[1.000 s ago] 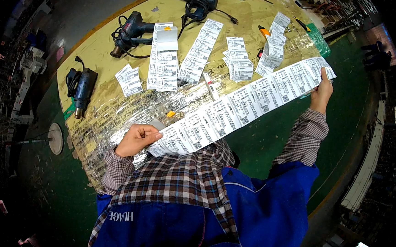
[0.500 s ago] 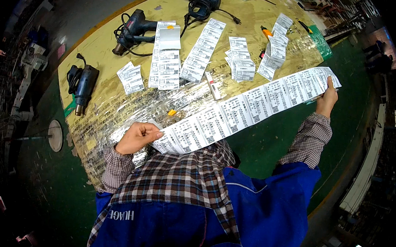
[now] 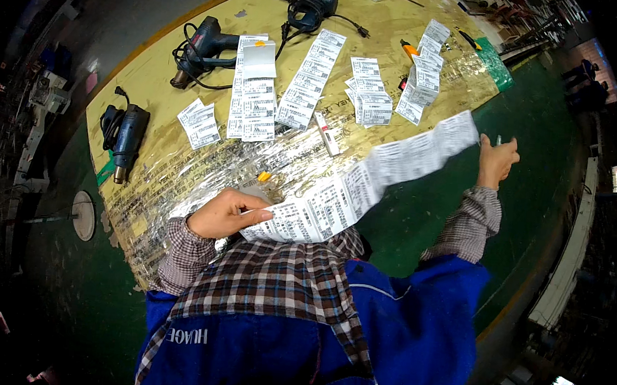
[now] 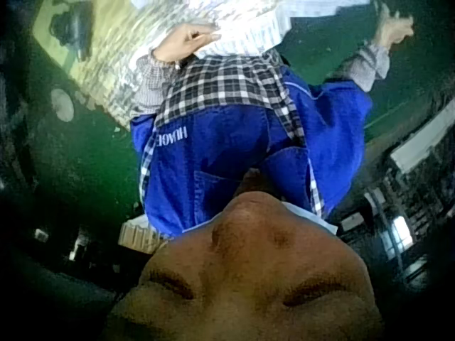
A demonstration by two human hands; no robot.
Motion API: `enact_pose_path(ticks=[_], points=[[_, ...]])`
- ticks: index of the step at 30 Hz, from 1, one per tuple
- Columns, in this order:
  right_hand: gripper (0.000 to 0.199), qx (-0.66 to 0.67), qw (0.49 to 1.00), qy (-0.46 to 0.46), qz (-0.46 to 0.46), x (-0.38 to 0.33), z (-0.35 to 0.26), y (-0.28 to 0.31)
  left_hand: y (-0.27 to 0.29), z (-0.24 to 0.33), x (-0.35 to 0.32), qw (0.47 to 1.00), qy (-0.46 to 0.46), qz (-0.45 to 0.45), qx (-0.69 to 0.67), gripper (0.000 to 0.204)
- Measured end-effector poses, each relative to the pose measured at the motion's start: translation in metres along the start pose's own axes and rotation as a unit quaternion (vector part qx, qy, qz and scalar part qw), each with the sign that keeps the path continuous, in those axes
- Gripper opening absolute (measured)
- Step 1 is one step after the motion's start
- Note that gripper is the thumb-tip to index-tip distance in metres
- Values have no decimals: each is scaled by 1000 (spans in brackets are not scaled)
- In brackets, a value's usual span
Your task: The person sorts through a stack of printed shipping labels on a workbench, separating them into smaller piles. They use a pen to write on the labels and a yellow marker to highlight specific sections. The person handles the labels one by one, organizing them into neat stacks.
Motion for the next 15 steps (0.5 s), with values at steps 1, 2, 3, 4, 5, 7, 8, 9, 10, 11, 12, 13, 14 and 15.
enact_pose_path(ticks=[1, 2, 3, 4, 5, 7, 8, 9, 10, 11, 12, 13, 14, 15], points=[[51, -1, 999, 47, 17, -15, -17, 19, 0, 5, 3, 1000, -8, -10, 8, 22], [48, 97, 984, 140, -55, -31, -39, 26, 0, 9, 5, 1000, -13, -20, 17, 23], [44, 207, 942, 223, -141, -52, -60, 35, -1, 8, 11, 999, -9, -36, 31, 23], [41, 299, 864, 311, -260, -84, -92, 43, 0, 10, 12, 998, 2, -46, 48, 23], [37, 354, 767, 390, -367, -117, -116, 51, 1, 10, 14, 996, 9, -58, 65, 23], [35, 361, 611, 467, -528, -169, -147, 75, 1, 13, 23, 996, -26, -59, 65, 23], [36, 374, 559, 494, -552, -187, -150, 69, 0, 16, 25, 995, -44, -57, 62, 23], [31, 378, 517, 538, -547, -199, -157, 67, 1, 19, 21, 996, -25, -56, 59, 23], [27, 356, 479, 512, -617, -206, -156, 57, 2, 23, 17, 997, -6, -55, 56, 22], [24, 330, 441, 481, -682, -212, -155, 50, 4, 24, 15, 997, 10, -56, 51, 22], [23, 323, 431, 468, -700, -215, -155, 48, 5, 26, 16, 995, 27, -70, 69, 21], [22, 318, 422, 453, -718, -218, -155, 49, 6, 23, 17, 994, 29, -74, 78, 21], [22, 310, 407, 442, -737, -221, -158, 51, 5, 20, 16, 993, 34, -73, 85, 22], [22, 320, 413, 453, -722, -224, -162, 52, 4, 18, 15, 992, 40, -72, 92, 23]])
Point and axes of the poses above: each hand's wrist, its own x-axis towards the middle knuckle, its own y-axis out of the back of the hand, z = x × y, the point moved 3 cm from there along x, towards the middle knuckle, and after that the axes turned 3 degrees about x, right-handed, at the moved point
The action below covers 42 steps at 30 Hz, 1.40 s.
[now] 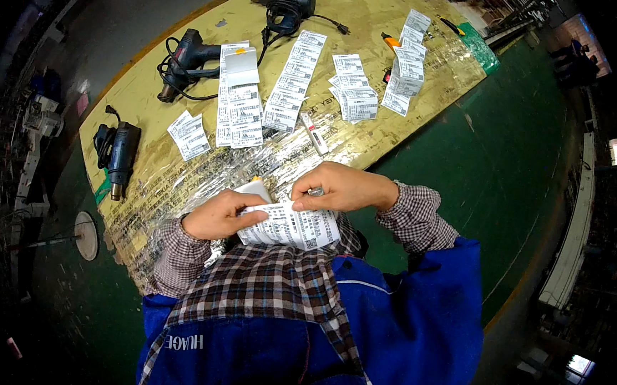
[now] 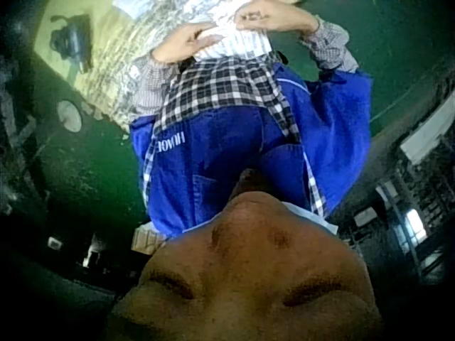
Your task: The person sorts through a stack of printed shipping labels on a workbench, separating them into smaller piles. They use a pen to write on the labels and a yellow marker to highlight specific sections. The person handles the labels one by one, organizing them into neat stacks.
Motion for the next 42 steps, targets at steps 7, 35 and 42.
enact_pose_path(ticks=[7, 35, 42], points=[[24, -34, 995, 82, 46, -1, 1, -9, -7, 23, 22, 991, -95, 59, 77, 25], [15, 165, 962, -21, 216, -28, 29, -17, -18, 22, 55, 990, -95, 95, -34, 22], [15, 206, 957, -46, 197, -28, 39, -15, -23, 13, 58, 984, -120, 122, -53, 21]])
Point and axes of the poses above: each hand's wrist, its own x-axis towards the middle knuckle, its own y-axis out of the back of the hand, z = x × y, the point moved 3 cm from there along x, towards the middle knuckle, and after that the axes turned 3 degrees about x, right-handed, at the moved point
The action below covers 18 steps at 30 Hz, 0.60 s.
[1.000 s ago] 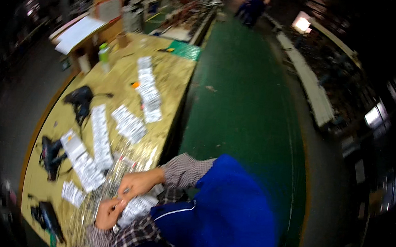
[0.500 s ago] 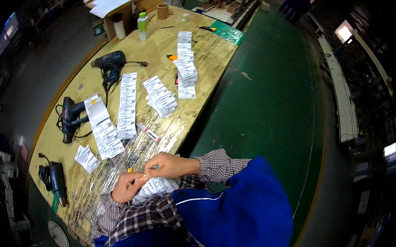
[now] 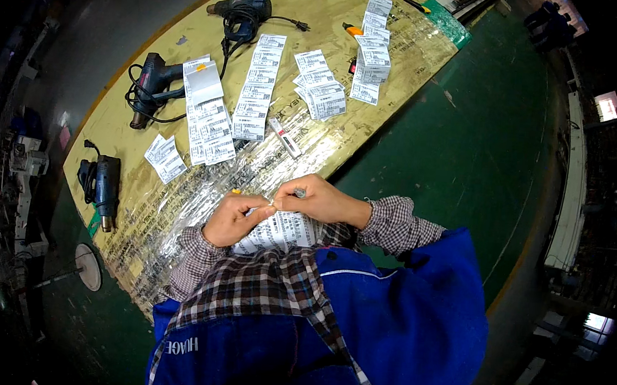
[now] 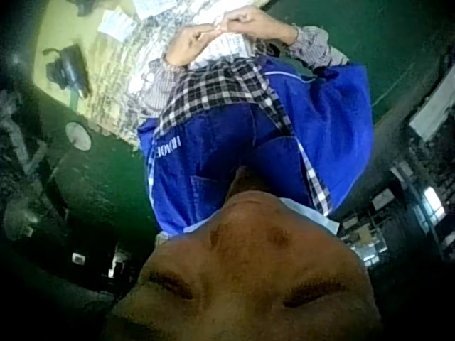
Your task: The person sorts through a stack of printed shipping labels on a workbench, separating them into smaller piles. They use a pen to write on the labels and a yellow marker to highlight specific sections. The person handles the labels one by one, organizing them into neat stacks.
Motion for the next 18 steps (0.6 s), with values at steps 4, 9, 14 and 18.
enact_pose_path(ticks=[4, 9, 14, 18], points=[[21, -45, 996, -6, -76, 5, -10, 16, 4, 2, 3, 999, 22, -29, 21, 22], [27, -125, 972, -81, -182, 11, -14, 36, 15, -6, -4, 996, 74, -35, 18, 27], [25, -116, 977, -97, -150, 7, -16, 38, 16, -15, -17, 995, 90, 13, 38, 29], [24, -84, 985, -92, -120, 4, -5, 39, 13, -23, -17, 995, 88, 35, 36, 30]])
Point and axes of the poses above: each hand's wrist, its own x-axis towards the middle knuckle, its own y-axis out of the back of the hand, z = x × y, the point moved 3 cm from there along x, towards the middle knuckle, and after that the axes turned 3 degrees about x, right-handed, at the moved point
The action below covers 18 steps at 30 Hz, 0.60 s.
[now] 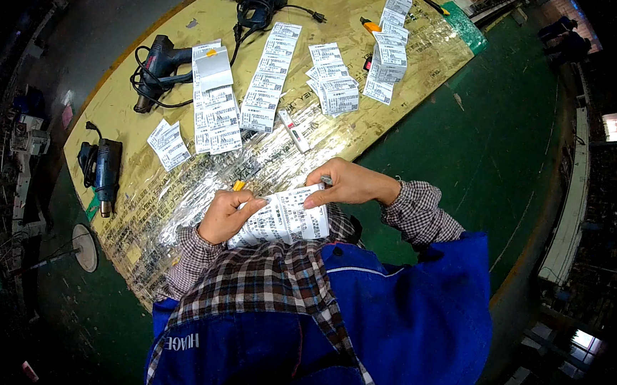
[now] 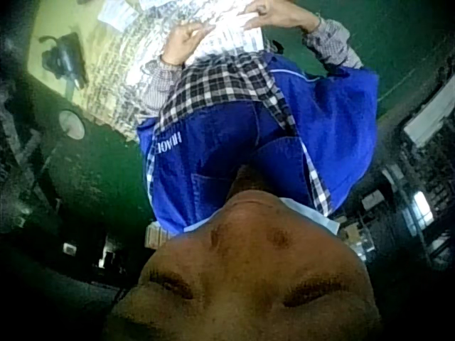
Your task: The person sorts through a stack of printed shipping labels on a workbench, separating them into smaller piles. They use a pen to write on the labels and a yellow marker to highlight specific sections. The person handles the labels one by one, organizing them into neat stacks.
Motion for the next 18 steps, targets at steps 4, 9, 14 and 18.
enact_pose_path(ticks=[4, 9, 14, 18], points=[[24, -15, 1000, 5, 20, 1, 3, 3, 0, -3, -2, 998, -3, 57, -17, 29], [22, 5, 994, -20, 103, -17, 12, 33, 13, -20, -5, 989, 31, 139, -48, 26], [26, -449, 861, -125, 206, -80, 13, 130, 13, -49, 0, 983, 84, 165, -20, 22], [12, -664, 537, -262, 450, -133, -35, 218, 15, -25, -13, 973, 123, 190, -41, 29]])
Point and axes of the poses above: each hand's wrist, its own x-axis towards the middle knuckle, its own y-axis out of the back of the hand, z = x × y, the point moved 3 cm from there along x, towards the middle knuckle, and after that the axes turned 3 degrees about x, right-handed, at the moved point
